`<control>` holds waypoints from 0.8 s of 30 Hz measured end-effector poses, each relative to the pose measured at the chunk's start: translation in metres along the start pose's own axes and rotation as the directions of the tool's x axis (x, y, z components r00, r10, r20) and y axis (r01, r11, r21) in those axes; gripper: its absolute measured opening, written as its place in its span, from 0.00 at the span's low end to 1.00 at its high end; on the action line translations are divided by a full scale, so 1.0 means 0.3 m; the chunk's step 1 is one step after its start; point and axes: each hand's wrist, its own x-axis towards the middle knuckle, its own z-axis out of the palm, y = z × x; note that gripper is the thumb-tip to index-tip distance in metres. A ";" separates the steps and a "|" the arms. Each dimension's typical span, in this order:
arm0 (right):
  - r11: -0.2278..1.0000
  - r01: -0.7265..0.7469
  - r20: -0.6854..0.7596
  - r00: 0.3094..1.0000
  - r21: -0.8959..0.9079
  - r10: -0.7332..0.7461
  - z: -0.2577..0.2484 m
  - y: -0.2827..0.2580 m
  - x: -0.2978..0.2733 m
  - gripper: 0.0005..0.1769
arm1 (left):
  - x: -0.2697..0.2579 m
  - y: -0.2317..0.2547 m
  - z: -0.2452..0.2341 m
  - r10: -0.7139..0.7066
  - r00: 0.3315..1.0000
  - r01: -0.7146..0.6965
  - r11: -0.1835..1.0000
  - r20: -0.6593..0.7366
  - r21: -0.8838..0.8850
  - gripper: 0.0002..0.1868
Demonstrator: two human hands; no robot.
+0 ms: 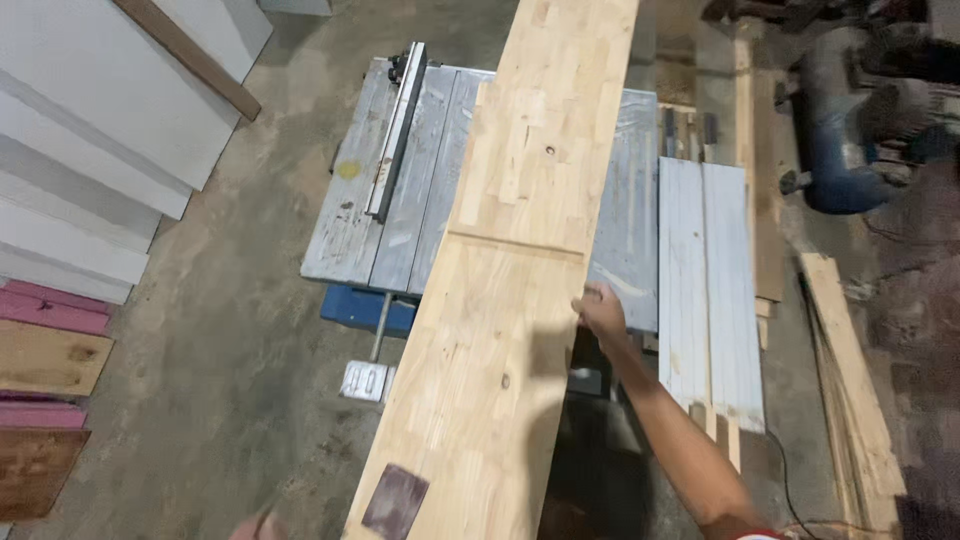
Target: The person sands the surfaces and edges of several wooden boards by hand using sandpaper.
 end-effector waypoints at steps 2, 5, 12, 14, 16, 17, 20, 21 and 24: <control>0.993 0.044 -0.024 0.999 -0.113 -0.046 0.040 -0.060 0.185 0.40 | 0.110 0.473 -0.073 -0.019 1.000 0.019 0.999 0.005 0.029 0.33; 0.740 0.400 -0.121 0.833 -0.541 -0.539 0.097 -0.165 0.276 0.43 | 0.055 1.087 -0.783 -0.221 0.962 0.014 0.626 -0.161 -0.779 0.23; 0.732 0.010 -0.081 0.993 -0.681 -0.088 0.127 -0.296 0.303 0.53 | 0.760 1.689 -0.958 0.157 0.892 -0.397 0.720 -0.423 -0.569 0.31; 0.750 -0.021 -0.068 0.997 -0.661 -0.032 0.116 -0.262 0.351 0.54 | 0.877 1.777 -0.947 0.180 0.866 -0.422 0.765 -0.466 -0.488 0.32; 0.758 -0.035 -0.102 0.994 -0.652 -0.042 0.124 -0.196 0.408 0.58 | 0.928 1.803 -0.924 -0.077 0.888 -0.176 0.854 -0.454 -0.490 0.31; 0.761 -0.042 -0.104 0.994 -0.647 -0.033 0.131 -0.221 0.394 0.58 | 0.938 1.797 -0.910 -0.072 0.890 -0.175 0.858 -0.451 -0.483 0.31; 0.813 -0.060 -0.171 0.984 -0.579 -0.049 0.155 -0.244 0.376 0.59 | 0.982 1.777 -0.871 -0.026 0.771 -0.271 0.891 -0.636 -0.365 0.23; 0.825 -0.060 -0.190 0.980 -0.561 -0.058 0.163 -0.209 0.390 0.58 | 1.003 1.766 -0.843 -0.057 0.733 -0.264 0.895 -0.678 -0.360 0.20; 0.845 -0.044 -0.199 0.977 -0.533 -0.075 0.175 -0.143 0.324 0.57 | 0.960 1.723 -0.779 -0.099 0.718 -0.227 0.903 -0.689 -0.366 0.19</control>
